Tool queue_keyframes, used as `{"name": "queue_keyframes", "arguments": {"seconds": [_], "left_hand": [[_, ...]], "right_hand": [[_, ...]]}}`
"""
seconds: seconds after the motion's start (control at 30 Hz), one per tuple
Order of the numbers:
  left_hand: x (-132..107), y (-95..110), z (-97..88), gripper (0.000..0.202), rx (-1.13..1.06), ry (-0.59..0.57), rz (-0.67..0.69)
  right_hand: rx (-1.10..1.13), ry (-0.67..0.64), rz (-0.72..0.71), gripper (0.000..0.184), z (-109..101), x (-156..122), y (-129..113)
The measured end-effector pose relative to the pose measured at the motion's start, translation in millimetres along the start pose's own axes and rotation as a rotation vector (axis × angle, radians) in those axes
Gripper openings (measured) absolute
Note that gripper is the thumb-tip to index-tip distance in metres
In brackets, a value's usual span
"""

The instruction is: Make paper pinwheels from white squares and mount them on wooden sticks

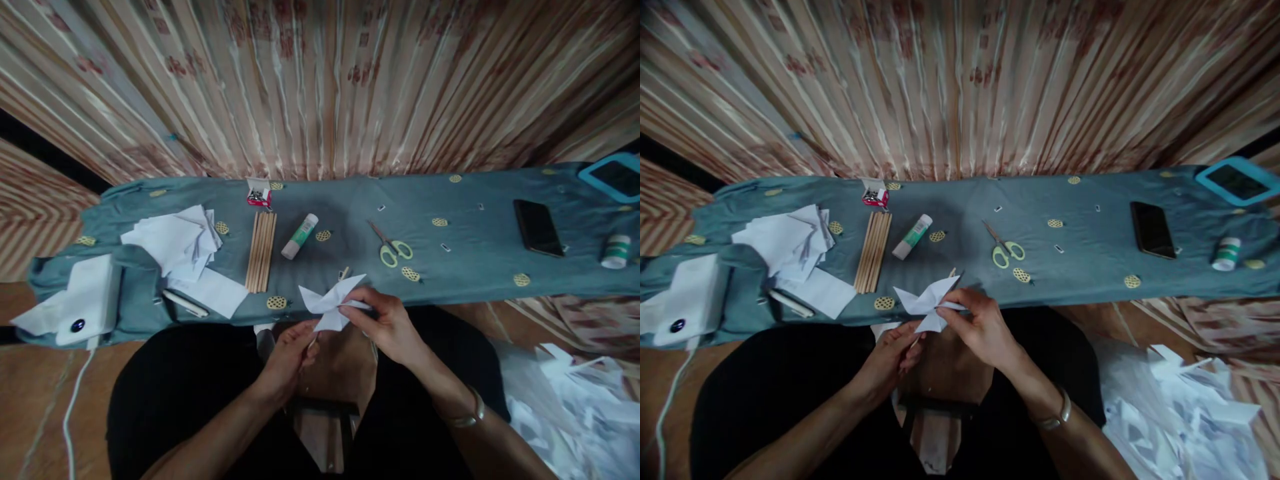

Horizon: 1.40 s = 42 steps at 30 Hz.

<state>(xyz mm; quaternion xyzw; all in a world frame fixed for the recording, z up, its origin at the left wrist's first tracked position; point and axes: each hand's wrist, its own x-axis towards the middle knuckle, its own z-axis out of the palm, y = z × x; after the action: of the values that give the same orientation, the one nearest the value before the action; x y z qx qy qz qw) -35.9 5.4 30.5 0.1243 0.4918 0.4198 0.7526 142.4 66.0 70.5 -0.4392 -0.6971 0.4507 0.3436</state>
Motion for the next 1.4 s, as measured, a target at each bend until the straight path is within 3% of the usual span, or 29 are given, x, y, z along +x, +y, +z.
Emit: {"name": "queue_keyframes", "arguments": {"seconds": [0.23,0.43,0.6,0.83,0.93,1.03,1.23,1.4], "left_hand": [[9,-13,-12.3,0.05,0.048,0.179,-0.043],[14,-19,-19.4,0.052,0.137,0.257,-0.084],[14,-18,-20.6,0.05,0.203,0.255,-0.057],[10,-14,-13.5,0.048,0.212,0.178,-0.088],[8,-18,-11.7,0.045,0.242,0.124,-0.095],[6,-18,-9.7,0.046,0.229,0.073,-0.145],[6,-2,2.9,0.043,0.023,-0.058,-0.186],[5,3,17.9,0.036,-0.01,-0.066,-0.076]], "right_hand": [[-0.189,-0.146,-0.019,0.009,-8,-14,22],[-0.306,-0.042,-0.132,0.013,-16,-10,35],[-0.312,0.0,-0.193,0.016,-15,-4,35],[0.009,0.094,0.196,0.007,-7,-1,35],[0.213,0.153,0.314,0.009,-6,4,35],[0.413,0.118,0.409,0.017,-8,8,32],[0.531,-0.032,0.412,0.014,-10,8,19],[0.588,-0.136,0.353,0.012,-4,6,5]]}}
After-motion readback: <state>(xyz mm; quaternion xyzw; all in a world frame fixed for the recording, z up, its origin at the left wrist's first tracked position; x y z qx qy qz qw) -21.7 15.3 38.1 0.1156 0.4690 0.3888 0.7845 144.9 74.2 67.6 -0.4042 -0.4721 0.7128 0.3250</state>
